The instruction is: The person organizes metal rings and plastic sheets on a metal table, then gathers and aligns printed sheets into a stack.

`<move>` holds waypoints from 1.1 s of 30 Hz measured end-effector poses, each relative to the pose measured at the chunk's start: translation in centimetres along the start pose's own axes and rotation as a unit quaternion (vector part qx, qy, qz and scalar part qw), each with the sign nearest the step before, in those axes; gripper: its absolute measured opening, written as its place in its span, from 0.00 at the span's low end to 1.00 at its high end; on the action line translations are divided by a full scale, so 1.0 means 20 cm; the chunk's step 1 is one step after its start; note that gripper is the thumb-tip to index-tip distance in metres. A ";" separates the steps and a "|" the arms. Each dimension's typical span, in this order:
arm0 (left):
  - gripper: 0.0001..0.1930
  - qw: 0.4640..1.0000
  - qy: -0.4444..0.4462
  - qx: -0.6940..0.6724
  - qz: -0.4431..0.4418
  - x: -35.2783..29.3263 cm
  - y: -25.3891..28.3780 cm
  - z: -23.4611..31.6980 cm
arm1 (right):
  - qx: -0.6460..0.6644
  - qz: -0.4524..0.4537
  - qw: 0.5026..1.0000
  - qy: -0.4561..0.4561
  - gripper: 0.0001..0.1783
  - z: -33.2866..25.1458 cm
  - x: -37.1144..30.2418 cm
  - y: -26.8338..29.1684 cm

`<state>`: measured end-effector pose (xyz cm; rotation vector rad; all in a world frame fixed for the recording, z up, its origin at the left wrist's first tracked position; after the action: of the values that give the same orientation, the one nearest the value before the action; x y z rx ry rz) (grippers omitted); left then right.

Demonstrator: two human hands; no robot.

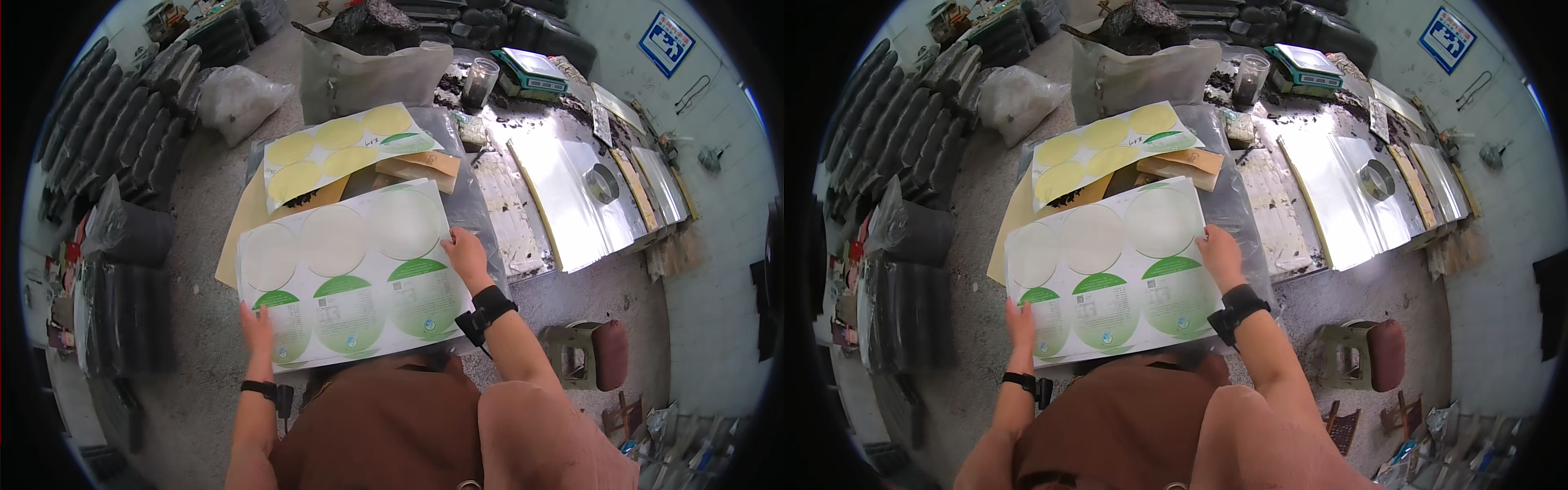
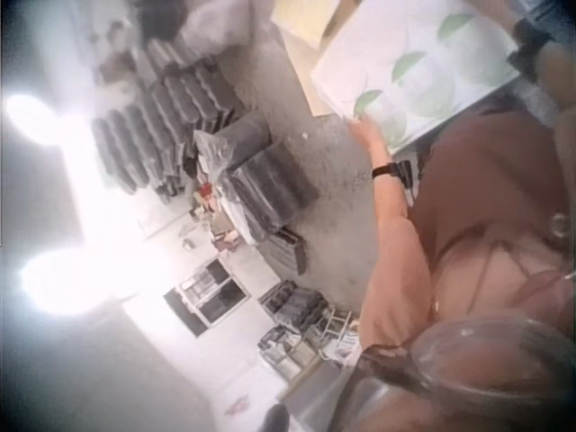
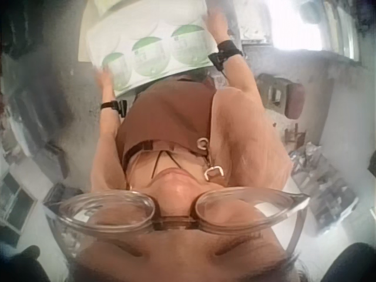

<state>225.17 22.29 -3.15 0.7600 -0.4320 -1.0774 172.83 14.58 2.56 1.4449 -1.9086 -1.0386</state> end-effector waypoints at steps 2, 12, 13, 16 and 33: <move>0.28 0.999 -0.011 0.040 0.013 0.00 0.03 -0.02 | 0.035 -0.006 0.999 -0.028 0.17 0.01 -0.04 0.02; 0.17 0.985 0.110 -0.123 -0.047 0.09 -0.03 -0.24 | 0.137 -0.103 0.978 -0.117 0.24 0.29 -0.24 -0.21; 0.17 0.986 0.110 -0.121 -0.046 0.09 -0.02 -0.23 | 0.140 -0.105 0.978 -0.118 0.24 0.27 -0.25 -0.21; 0.17 0.993 0.088 -0.068 -0.036 0.08 0.01 -0.17 | 0.176 -0.077 0.974 -0.122 0.22 0.25 -0.27 -0.18; 0.14 0.968 0.109 -0.215 -0.066 0.05 0.03 -0.16 | 0.264 -0.067 0.956 -0.109 0.23 0.21 -0.31 -0.09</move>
<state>228.01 22.56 -4.91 0.5147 0.0450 -1.1473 172.30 21.34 -1.04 1.8292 -2.4031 -0.8026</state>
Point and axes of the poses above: each hand's wrist, its own x-axis towards the middle knuckle, its own y-axis out of the back of the hand, z = x × y, the point moved 9 cm from there along x, towards the middle knuckle, and after that the axes turned 3 degrees about -y, right-handed, at the moved point
